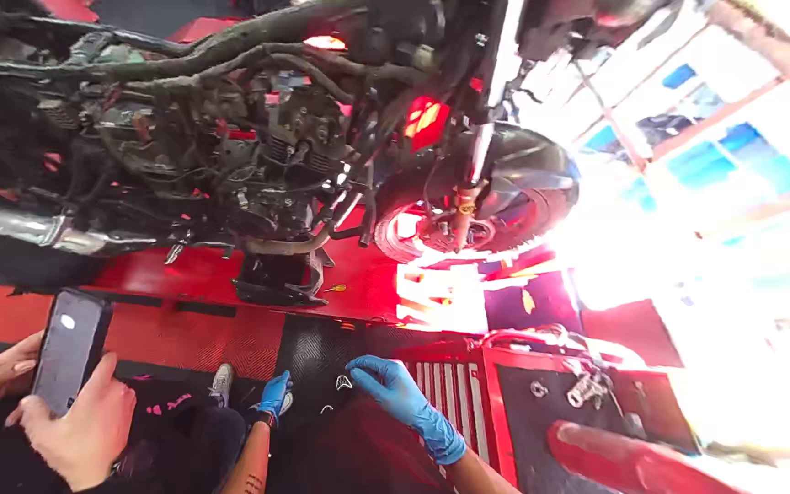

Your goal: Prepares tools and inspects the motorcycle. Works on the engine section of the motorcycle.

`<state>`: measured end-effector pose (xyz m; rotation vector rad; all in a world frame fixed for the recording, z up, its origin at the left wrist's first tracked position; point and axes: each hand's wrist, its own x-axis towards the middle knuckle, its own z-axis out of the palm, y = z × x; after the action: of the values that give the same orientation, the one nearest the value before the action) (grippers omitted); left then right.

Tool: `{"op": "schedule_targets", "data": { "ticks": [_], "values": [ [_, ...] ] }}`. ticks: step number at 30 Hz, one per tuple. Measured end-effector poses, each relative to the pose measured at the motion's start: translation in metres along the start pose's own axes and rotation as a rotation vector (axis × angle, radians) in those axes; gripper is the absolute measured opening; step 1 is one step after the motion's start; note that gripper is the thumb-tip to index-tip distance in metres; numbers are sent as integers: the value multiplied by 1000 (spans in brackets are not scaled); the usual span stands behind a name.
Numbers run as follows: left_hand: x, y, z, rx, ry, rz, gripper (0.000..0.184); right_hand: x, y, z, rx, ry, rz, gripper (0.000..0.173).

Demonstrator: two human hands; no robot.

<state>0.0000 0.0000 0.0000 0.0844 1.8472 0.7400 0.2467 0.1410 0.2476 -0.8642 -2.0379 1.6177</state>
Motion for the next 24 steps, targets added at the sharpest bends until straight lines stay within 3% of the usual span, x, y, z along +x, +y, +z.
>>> {"op": "schedule_targets", "data": {
  "ticks": [6, 10, 16, 20, 24],
  "values": [
    [-9, -10, 11, 345, -146, 24, 59, -96, 64, 15, -54, 281, 420, 33],
    [-6, -17, 26, 431, -204, 24, 58, -165, 109, 39, -37, 431, 672, 36],
    [-6, -50, 52, 508, -294, -4, 57, -254, 133, 70, -40, 563, 874, 36],
    [-6, -57, 57, 524, -314, -30, 57, -282, 144, 83, -354, 461, 1158, 56],
    [-5, -54, 62, 479, -300, -20, 58, -291, 144, 78, -546, 254, 1197, 57]
  ]
}}
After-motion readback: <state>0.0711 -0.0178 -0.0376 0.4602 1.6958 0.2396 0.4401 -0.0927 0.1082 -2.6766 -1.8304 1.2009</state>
